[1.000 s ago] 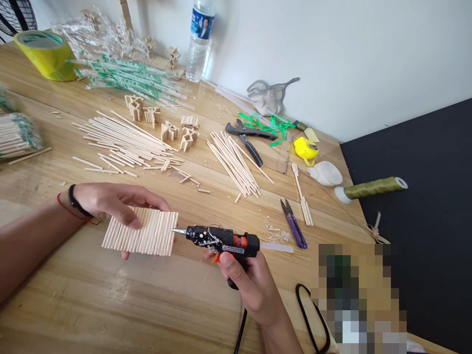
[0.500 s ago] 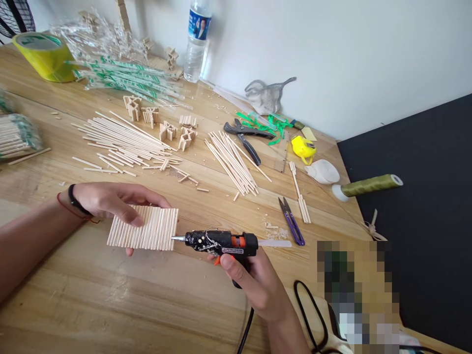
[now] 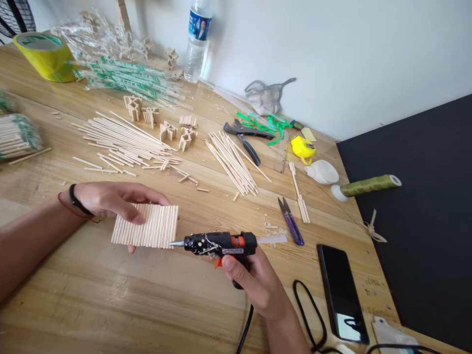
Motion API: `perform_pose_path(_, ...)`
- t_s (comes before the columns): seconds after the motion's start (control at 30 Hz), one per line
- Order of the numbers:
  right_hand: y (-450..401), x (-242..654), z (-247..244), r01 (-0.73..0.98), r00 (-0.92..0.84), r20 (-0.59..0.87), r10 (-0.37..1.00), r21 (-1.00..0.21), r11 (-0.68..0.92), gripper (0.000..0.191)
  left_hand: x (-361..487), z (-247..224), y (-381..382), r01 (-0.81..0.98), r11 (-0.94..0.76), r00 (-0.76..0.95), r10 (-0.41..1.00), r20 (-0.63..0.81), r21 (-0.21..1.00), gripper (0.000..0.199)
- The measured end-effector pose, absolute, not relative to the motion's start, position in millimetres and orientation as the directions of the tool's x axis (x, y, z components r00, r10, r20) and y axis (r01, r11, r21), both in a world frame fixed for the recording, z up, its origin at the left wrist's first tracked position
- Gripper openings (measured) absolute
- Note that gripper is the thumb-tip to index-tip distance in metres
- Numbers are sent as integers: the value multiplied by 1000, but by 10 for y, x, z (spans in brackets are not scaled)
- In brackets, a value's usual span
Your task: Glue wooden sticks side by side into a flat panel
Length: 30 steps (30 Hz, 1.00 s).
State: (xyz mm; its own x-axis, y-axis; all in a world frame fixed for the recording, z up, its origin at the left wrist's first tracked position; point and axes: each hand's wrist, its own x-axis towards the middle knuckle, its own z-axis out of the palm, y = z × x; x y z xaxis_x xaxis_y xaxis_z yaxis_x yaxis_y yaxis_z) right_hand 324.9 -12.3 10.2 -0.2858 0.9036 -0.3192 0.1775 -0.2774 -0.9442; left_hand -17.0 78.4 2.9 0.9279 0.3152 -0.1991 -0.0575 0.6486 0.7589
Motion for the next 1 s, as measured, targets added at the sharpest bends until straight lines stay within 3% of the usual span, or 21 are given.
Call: perform_pose_path(1.0,-142,2952,70,-37,-188,-221,957,-972,-231,51,-145,104,760,-29,659,944,265,-196,751,46)
